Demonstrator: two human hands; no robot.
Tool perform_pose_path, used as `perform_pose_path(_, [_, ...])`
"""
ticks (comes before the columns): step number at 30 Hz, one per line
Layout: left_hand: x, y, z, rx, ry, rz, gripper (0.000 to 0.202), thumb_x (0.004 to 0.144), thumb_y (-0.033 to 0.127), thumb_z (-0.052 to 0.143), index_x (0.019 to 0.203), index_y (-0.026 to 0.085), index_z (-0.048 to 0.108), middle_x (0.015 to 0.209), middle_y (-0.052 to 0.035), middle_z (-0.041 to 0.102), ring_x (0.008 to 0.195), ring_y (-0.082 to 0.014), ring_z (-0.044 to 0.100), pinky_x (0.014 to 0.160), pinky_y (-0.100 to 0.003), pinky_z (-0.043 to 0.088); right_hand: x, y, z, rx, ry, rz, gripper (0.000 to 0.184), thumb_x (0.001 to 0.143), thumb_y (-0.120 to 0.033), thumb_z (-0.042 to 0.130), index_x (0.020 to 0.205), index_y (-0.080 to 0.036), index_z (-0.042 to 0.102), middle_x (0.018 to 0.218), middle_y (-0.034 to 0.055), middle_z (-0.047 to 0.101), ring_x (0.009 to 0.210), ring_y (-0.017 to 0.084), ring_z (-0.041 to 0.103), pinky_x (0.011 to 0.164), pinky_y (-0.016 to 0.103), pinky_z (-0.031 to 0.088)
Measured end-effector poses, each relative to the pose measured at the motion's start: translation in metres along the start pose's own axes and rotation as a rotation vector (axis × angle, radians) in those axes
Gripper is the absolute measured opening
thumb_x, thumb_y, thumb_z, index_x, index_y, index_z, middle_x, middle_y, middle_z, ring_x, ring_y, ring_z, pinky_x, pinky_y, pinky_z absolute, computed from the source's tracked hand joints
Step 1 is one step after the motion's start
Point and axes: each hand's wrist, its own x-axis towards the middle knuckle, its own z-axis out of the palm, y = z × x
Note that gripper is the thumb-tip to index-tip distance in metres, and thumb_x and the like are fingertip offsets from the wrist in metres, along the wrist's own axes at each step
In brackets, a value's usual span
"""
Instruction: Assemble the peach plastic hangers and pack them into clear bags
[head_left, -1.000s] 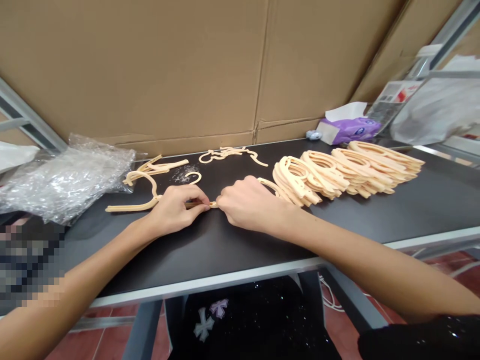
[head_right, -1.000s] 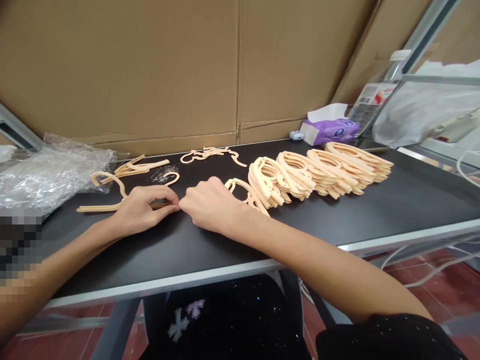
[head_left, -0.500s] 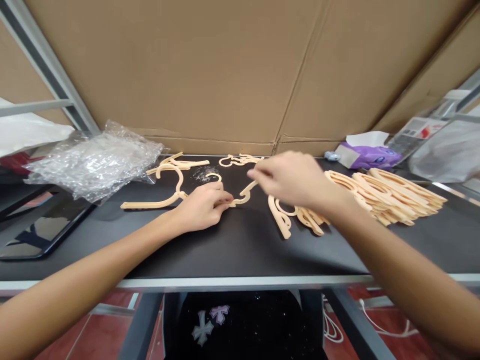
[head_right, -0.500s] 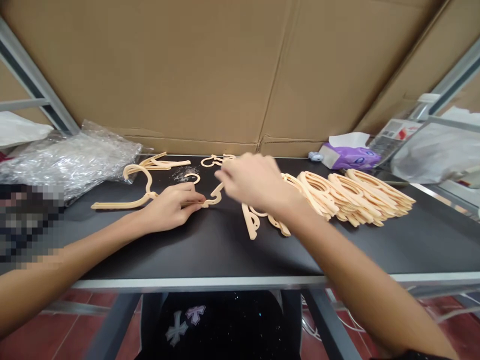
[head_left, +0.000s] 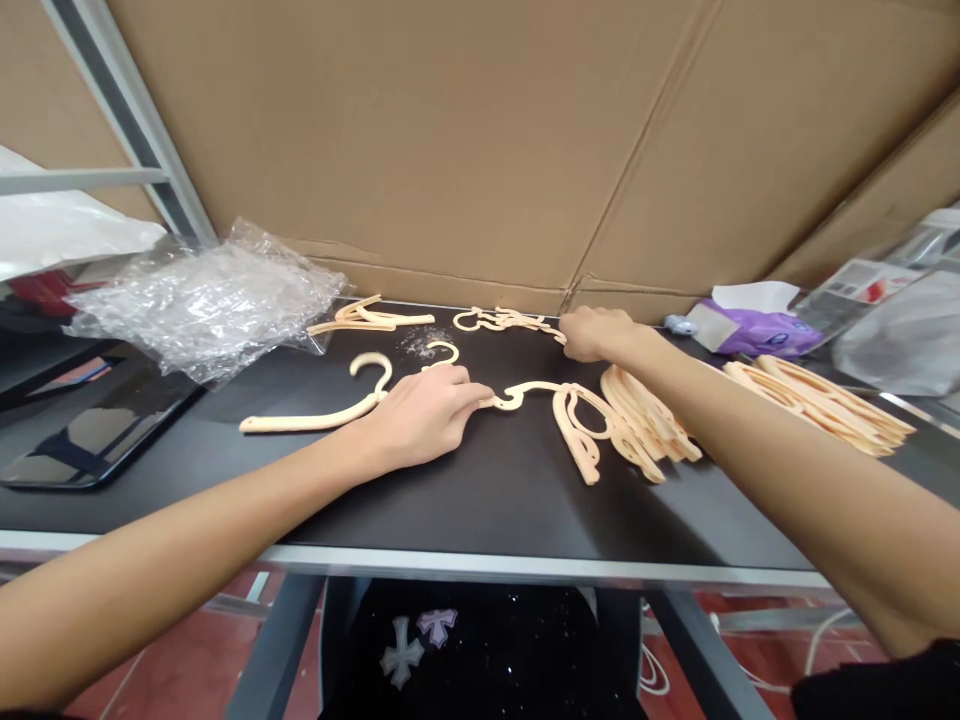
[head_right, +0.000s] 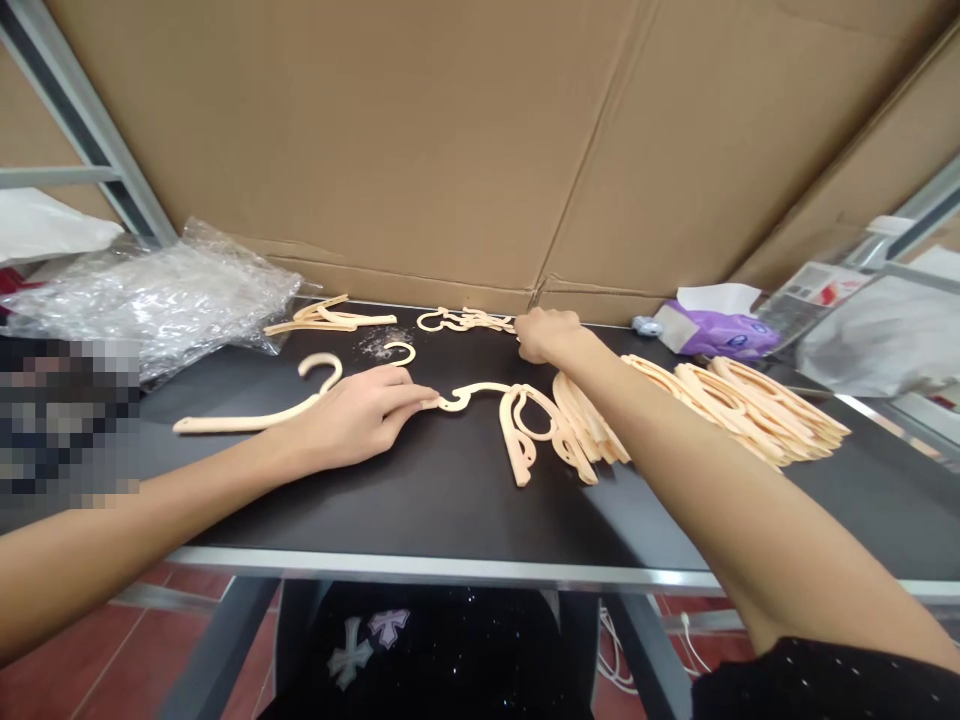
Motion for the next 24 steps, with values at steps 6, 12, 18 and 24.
perform_pose_path(6, [0.000, -0.002, 0.000, 0.002, -0.006, 0.010, 0.030, 0.104, 0.025, 0.049, 0.114, 0.021, 0.078, 0.099, -0.0082, 0.075, 0.095, -0.0237, 0.070, 0.083, -0.035, 0.056, -0.008, 0.010, -0.013, -0.067, -0.013, 0.039, 0.044, 0.087, -0.027, 0.061, 0.126, -0.010, 0.073, 0.126, 0.0259, 0.070, 0.117, 0.036, 0.067, 0.090, 0.044, 0.051])
perform_pose_path(12, [0.006, -0.008, -0.006, -0.062, 0.114, -0.081, 0.029, 0.102, 0.030, 0.051, 0.105, 0.018, 0.078, 0.099, -0.0086, 0.077, 0.094, -0.0239, 0.070, 0.083, -0.035, 0.053, -0.039, 0.010, -0.041, 0.316, 0.144, -0.120, 0.021, 0.083, -0.029, 0.061, 0.089, -0.016, 0.077, 0.093, 0.0130, 0.076, 0.092, 0.027, 0.069, 0.078, 0.036, 0.050])
perform_pose_path(18, [0.014, -0.008, -0.024, -0.443, 0.388, -0.235, 0.038, 0.103, 0.044, 0.049, 0.100, 0.015, 0.073, 0.089, -0.0055, 0.075, 0.078, -0.0177, 0.067, 0.072, -0.028, 0.051, -0.093, -0.055, -0.041, 1.033, 0.121, -0.481, 0.019, 0.078, -0.037, 0.069, 0.076, -0.018, 0.065, 0.073, 0.0039, 0.068, 0.068, 0.016, 0.059, 0.063, 0.029, 0.043])
perform_pose_path(24, [0.012, -0.010, -0.057, -0.664, 0.537, -0.248, 0.030, 0.099, 0.036, 0.056, 0.076, 0.017, 0.060, 0.077, -0.0036, 0.068, 0.076, -0.0156, 0.065, 0.076, -0.028, 0.055, -0.096, -0.107, -0.034, 1.206, 0.194, -0.608, 0.022, 0.086, -0.038, 0.067, 0.077, -0.017, 0.065, 0.078, 0.0038, 0.071, 0.071, 0.014, 0.060, 0.066, 0.027, 0.043])
